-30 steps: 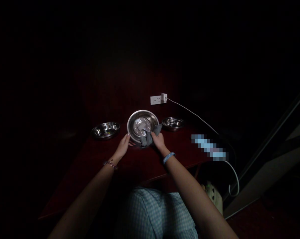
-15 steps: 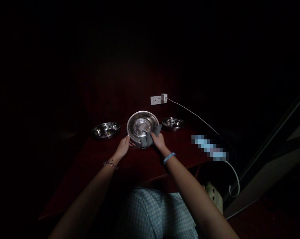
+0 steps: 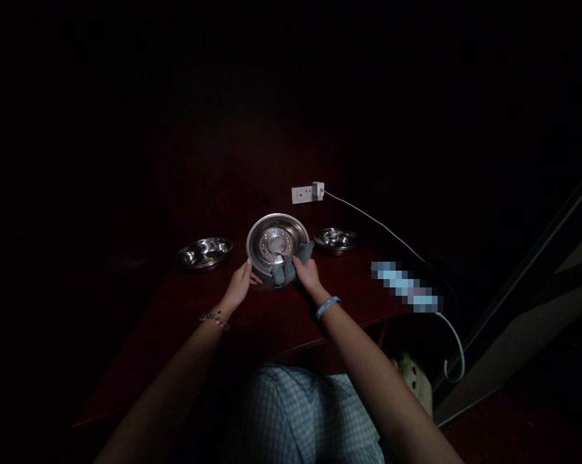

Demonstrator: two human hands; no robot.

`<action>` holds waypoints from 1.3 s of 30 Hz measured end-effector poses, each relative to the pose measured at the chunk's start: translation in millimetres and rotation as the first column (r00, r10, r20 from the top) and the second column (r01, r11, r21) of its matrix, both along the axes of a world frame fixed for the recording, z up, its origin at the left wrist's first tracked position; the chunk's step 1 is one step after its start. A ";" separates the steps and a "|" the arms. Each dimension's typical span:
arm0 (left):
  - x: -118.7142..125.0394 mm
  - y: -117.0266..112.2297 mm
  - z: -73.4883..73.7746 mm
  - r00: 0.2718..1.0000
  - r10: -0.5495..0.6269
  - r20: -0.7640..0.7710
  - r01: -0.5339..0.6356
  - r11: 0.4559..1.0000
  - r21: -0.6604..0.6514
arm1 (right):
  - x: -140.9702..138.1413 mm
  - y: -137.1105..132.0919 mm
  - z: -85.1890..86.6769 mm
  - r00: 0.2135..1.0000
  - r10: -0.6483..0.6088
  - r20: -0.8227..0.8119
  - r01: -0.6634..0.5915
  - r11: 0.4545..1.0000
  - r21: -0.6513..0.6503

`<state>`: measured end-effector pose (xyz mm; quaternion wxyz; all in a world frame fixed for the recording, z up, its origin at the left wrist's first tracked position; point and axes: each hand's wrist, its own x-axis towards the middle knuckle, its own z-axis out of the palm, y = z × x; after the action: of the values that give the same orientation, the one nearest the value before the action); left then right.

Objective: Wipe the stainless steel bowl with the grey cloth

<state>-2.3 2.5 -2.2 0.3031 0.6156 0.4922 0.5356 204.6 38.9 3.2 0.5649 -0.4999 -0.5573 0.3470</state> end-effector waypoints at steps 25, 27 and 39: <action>3.6 6.4 -9.0 0.999 -0.022 0.049 0.024 0.999 -0.045 | -4.7 8.8 -13.8 0.986 0.145 -0.078 -0.143 0.989 0.025; 2.2 6.2 -7.4 0.999 -0.027 0.036 0.029 0.999 -0.041 | -2.7 8.7 -12.3 0.995 0.090 -0.049 -0.089 0.996 0.026; -2.0 10.5 -10.5 0.999 -0.042 -0.003 0.042 0.998 0.038 | 0.5 4.4 -6.8 1.000 0.012 0.025 -0.013 0.999 0.052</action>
<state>-4.3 12.9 -12.7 0.3019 0.6322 0.4692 0.5376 205.2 43.4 -3.6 0.5686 -0.4857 -0.5762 0.3297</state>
